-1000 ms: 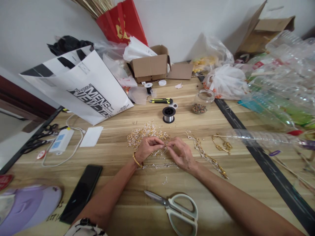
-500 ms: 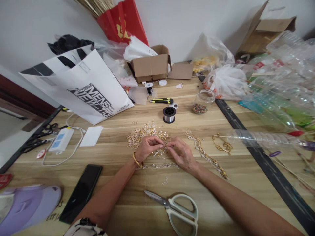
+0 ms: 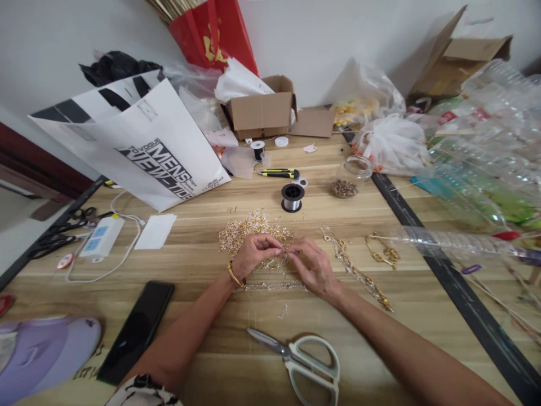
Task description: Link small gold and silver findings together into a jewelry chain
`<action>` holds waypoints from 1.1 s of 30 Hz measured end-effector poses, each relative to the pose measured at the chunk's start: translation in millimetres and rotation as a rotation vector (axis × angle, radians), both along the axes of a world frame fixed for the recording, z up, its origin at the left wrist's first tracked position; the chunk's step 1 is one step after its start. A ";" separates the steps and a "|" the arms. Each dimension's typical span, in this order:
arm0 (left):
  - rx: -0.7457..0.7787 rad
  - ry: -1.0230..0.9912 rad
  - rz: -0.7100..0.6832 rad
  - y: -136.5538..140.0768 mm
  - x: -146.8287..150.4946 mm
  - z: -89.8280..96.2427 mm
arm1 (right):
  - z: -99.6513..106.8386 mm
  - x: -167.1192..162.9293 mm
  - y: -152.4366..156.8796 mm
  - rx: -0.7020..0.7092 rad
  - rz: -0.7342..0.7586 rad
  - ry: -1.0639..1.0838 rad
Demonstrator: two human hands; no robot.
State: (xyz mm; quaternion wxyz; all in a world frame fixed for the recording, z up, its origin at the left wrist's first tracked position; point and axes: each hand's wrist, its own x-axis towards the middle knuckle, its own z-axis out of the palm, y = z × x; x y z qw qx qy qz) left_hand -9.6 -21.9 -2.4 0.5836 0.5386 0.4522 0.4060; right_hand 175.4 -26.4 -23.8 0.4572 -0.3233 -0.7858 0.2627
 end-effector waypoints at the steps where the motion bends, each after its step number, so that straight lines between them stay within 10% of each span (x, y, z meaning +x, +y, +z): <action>1: -0.001 0.000 -0.001 0.1 -0.1 -0.3 | 0.1 0.2 -0.2 -0.006 0.000 -0.004; 33: 0.071 -0.005 0.038 0.6 2.1 -5.2 | 0.2 1.4 -0.7 -0.016 0.028 -0.024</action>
